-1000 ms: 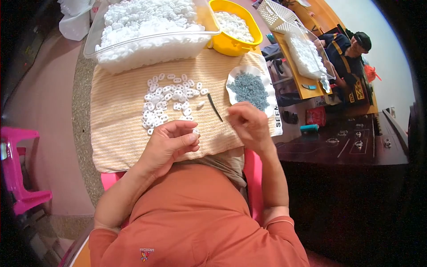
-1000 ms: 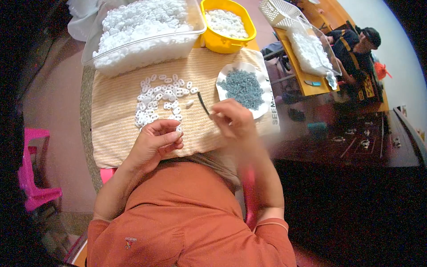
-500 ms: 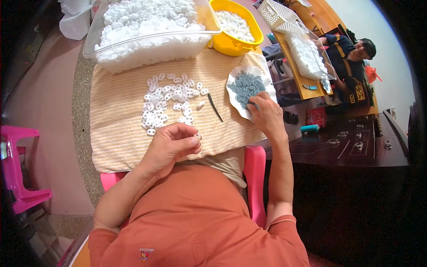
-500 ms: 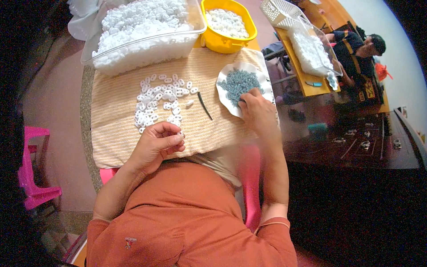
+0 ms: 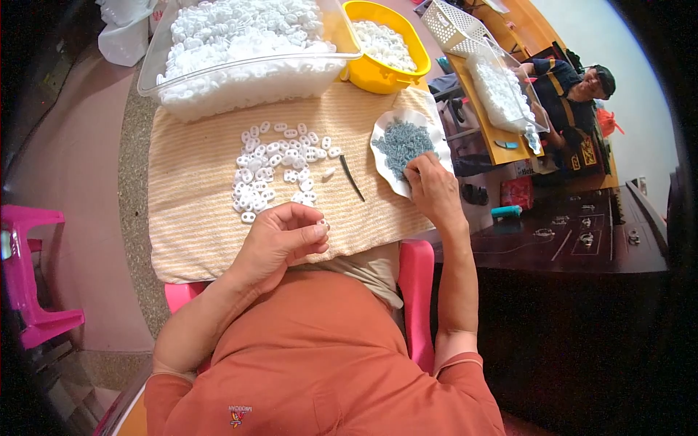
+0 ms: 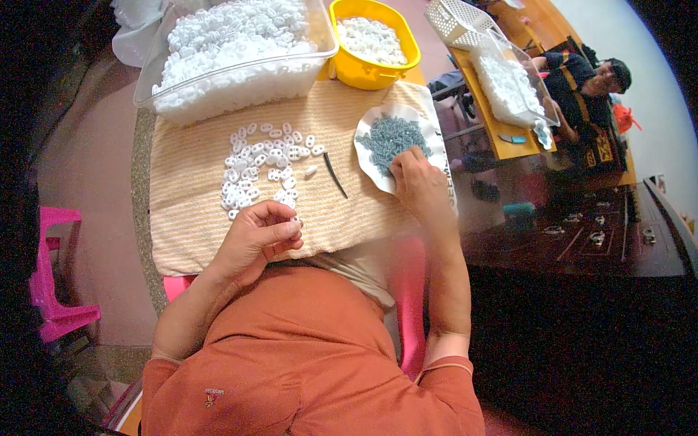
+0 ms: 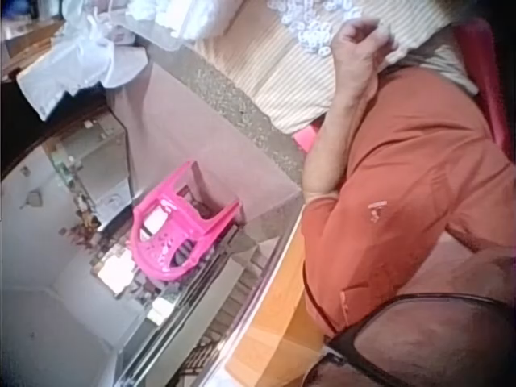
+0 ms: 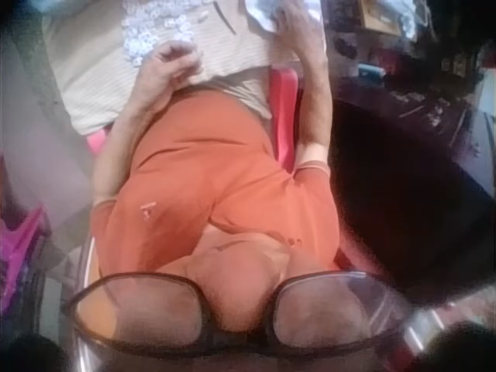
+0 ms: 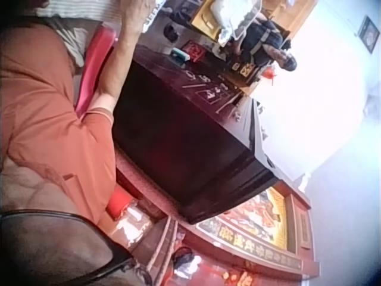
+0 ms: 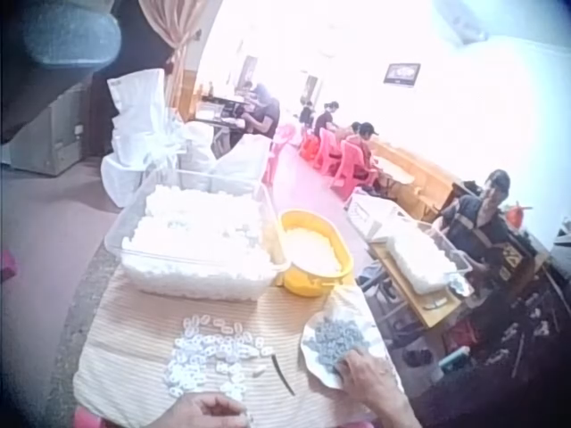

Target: Assembling small white plastic components by hand using a small tool on a workbench.

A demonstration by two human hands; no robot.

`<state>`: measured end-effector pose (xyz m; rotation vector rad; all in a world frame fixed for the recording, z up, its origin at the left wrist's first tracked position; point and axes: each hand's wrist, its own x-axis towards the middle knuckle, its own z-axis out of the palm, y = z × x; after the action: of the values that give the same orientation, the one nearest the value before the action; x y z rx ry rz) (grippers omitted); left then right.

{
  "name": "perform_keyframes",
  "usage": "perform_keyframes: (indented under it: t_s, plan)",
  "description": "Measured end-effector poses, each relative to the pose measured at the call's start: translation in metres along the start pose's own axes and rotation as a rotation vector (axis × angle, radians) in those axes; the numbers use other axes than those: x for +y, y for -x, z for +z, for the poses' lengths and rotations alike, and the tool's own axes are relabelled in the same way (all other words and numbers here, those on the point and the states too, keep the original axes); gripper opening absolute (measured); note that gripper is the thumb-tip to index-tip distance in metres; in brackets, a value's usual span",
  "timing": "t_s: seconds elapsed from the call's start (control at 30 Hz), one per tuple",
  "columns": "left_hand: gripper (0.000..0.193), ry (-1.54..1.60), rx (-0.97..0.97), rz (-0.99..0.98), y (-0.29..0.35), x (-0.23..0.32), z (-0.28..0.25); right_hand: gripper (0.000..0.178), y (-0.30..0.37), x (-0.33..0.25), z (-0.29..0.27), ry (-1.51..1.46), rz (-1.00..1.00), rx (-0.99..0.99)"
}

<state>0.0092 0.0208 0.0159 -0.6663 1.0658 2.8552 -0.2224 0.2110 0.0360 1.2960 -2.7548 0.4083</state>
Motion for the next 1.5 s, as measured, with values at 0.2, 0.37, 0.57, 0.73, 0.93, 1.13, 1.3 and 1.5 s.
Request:
perform_keyframes:
  t_s: [0.2, 0.37, 0.57, 0.73, 0.93, 1.13, 1.3, 1.5]
  plan:
    - [0.014, -0.009, 0.011, -0.007, -0.002, 0.000, 0.002, 0.008, 0.002, 0.007, 0.003, -0.066, -0.047, 0.063]
    - [0.013, -0.004, 0.023, -0.017, -0.001, 0.000, 0.003, 0.009, 0.003, 0.004, 0.000, -0.103, -0.020, 0.060]
    - [0.010, 0.005, 0.008, -0.002, -0.002, -0.003, 0.001, 0.007, 0.004, 0.009, 0.002, -0.168, -0.060, 0.146]
    - [0.009, 0.007, 0.001, -0.009, -0.003, -0.006, -0.002, 0.007, 0.004, 0.008, 0.001, -0.261, -0.008, 0.121]
    - [0.014, -0.023, 0.005, -0.007, -0.003, -0.007, -0.002, 0.005, 0.005, 0.008, 0.004, -0.313, -0.019, 0.149]
    - [0.016, -0.109, 0.000, 0.044, -0.002, -0.008, 0.002, 0.007, 0.009, -0.004, 0.001, -0.408, -0.028, 0.183]
    - [0.018, -0.184, -0.013, 0.094, -0.001, -0.011, 0.002, 0.008, 0.023, -0.034, -0.007, -0.663, -0.019, 0.129]
    - [0.021, -0.194, -0.004, 0.060, -0.001, -0.013, 0.006, 0.009, 0.037, -0.079, -0.006, -0.815, -0.136, -0.018]
